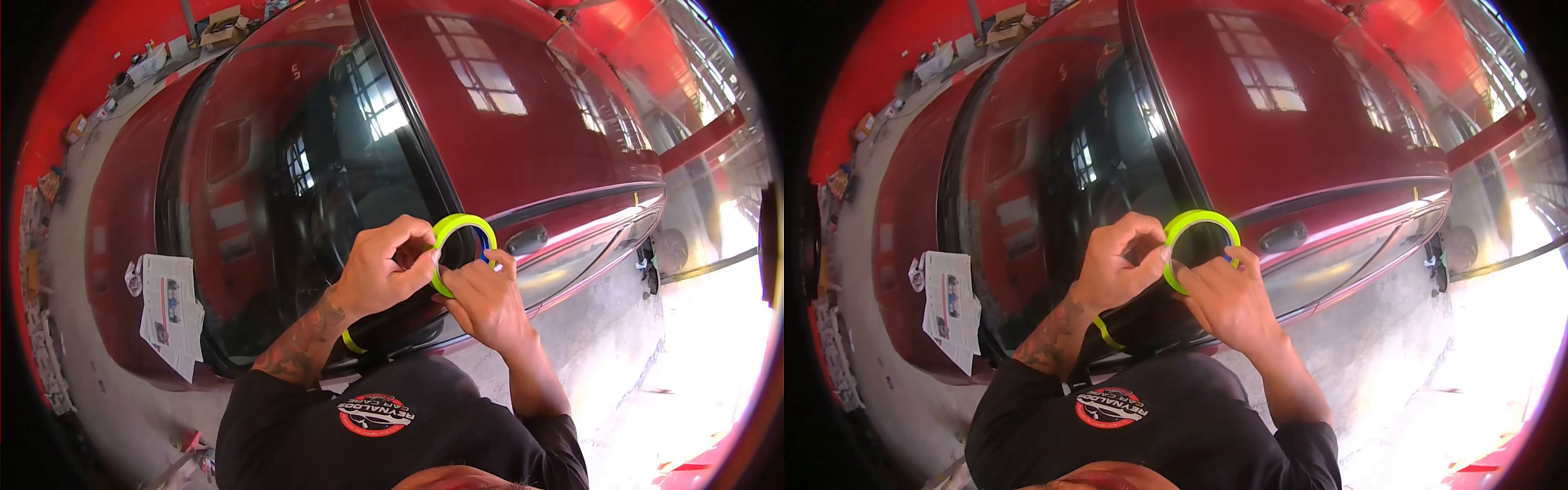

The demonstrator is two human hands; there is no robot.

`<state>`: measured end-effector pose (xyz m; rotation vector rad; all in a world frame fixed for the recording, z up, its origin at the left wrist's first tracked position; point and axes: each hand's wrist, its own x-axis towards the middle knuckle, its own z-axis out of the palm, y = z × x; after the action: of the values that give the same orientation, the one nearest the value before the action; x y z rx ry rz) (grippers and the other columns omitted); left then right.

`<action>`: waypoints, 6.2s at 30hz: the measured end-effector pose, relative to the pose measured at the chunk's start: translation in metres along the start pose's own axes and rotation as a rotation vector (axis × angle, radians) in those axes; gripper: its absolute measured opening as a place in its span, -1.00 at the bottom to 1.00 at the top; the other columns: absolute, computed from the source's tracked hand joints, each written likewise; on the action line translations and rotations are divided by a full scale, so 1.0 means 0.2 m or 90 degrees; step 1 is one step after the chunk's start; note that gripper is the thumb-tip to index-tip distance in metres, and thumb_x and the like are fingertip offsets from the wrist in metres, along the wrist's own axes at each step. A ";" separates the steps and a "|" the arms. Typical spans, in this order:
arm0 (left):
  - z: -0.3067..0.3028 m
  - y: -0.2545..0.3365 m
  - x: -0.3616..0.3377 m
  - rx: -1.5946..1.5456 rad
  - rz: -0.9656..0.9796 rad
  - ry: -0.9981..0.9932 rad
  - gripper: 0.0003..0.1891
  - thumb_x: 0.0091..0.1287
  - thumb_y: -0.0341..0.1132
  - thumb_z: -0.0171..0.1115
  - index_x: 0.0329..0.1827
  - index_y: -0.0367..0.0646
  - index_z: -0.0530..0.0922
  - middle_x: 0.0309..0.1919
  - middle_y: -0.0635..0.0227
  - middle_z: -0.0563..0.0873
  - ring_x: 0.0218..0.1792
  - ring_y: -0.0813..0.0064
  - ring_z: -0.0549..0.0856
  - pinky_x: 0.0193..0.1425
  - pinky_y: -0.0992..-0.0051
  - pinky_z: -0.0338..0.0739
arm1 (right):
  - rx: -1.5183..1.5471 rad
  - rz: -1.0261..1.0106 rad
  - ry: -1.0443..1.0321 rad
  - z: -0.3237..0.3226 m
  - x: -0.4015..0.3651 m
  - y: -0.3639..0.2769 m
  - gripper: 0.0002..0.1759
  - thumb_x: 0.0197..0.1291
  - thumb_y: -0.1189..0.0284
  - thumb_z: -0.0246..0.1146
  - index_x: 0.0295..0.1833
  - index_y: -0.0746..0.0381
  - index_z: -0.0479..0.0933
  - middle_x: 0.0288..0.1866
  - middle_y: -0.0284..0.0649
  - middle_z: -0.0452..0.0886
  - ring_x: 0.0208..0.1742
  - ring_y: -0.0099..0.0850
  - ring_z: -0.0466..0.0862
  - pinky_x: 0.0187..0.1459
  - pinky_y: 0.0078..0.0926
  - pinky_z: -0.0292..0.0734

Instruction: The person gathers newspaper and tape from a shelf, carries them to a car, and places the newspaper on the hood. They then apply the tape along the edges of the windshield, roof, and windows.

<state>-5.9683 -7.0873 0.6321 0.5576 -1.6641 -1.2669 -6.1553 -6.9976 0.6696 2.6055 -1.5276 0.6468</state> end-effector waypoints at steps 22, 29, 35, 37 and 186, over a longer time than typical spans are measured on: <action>-0.18 -0.37 0.37 0.018 0.136 -0.184 -0.75 0.32 -0.45 0.40 0.00 -0.30 0.58 -0.28 0.22 0.74 -0.38 0.29 0.74 -0.25 0.40 0.63 | -0.054 0.109 -0.036 0.17 0.16 0.17 -0.65 0.02 0.32 0.52 -0.08 0.20 0.68 -0.36 -0.40 0.65 -0.30 -0.45 0.63 0.09 -0.24 0.25; -0.33 -0.39 0.44 0.176 0.377 -0.185 -0.75 0.06 -0.58 0.47 -0.22 -0.20 0.62 -0.39 0.32 0.72 -0.45 0.32 0.70 -0.39 0.41 0.55 | 0.056 0.070 -0.128 0.08 0.25 0.20 -0.62 -0.05 0.35 0.58 -0.05 0.10 0.72 -0.42 -0.47 0.63 -0.32 -0.51 0.65 0.13 -0.22 0.35; -0.42 -0.39 0.46 0.083 0.334 -0.300 -0.72 0.13 -0.41 0.55 -0.22 -0.18 0.57 -0.36 0.35 0.68 -0.41 0.31 0.65 -0.34 0.38 0.50 | 0.079 0.038 -0.132 0.06 0.31 0.27 -0.66 -0.04 0.50 0.48 -0.06 0.06 0.74 -0.37 -0.50 0.65 -0.28 -0.54 0.66 0.21 -0.32 0.42; -0.44 -0.36 0.48 -0.005 0.266 -0.314 -0.67 0.15 -0.36 0.58 -0.15 -0.19 0.58 -0.27 0.32 0.71 -0.30 0.28 0.70 -0.23 0.36 0.55 | 0.100 0.044 -0.115 0.05 0.33 0.27 -0.65 -0.06 0.51 0.49 -0.07 0.07 0.74 -0.36 -0.49 0.66 -0.27 -0.53 0.66 0.24 -0.31 0.41; -1.11 -1.11 2.19 0.661 -0.035 0.229 -0.53 0.49 0.10 0.00 0.29 0.15 0.64 0.25 0.20 0.69 0.36 0.08 0.58 0.45 -0.11 0.33 | 0.458 0.543 -0.059 -0.16 0.00 -0.18 -0.23 0.00 0.70 0.43 0.43 0.33 0.46 -0.29 -0.01 0.70 -0.43 -0.28 0.70 -0.36 -0.34 0.59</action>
<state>-6.0133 -7.6240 0.6110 1.3513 -1.8989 -0.2013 -6.1346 -6.9711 0.7052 2.2401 -2.9000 1.3444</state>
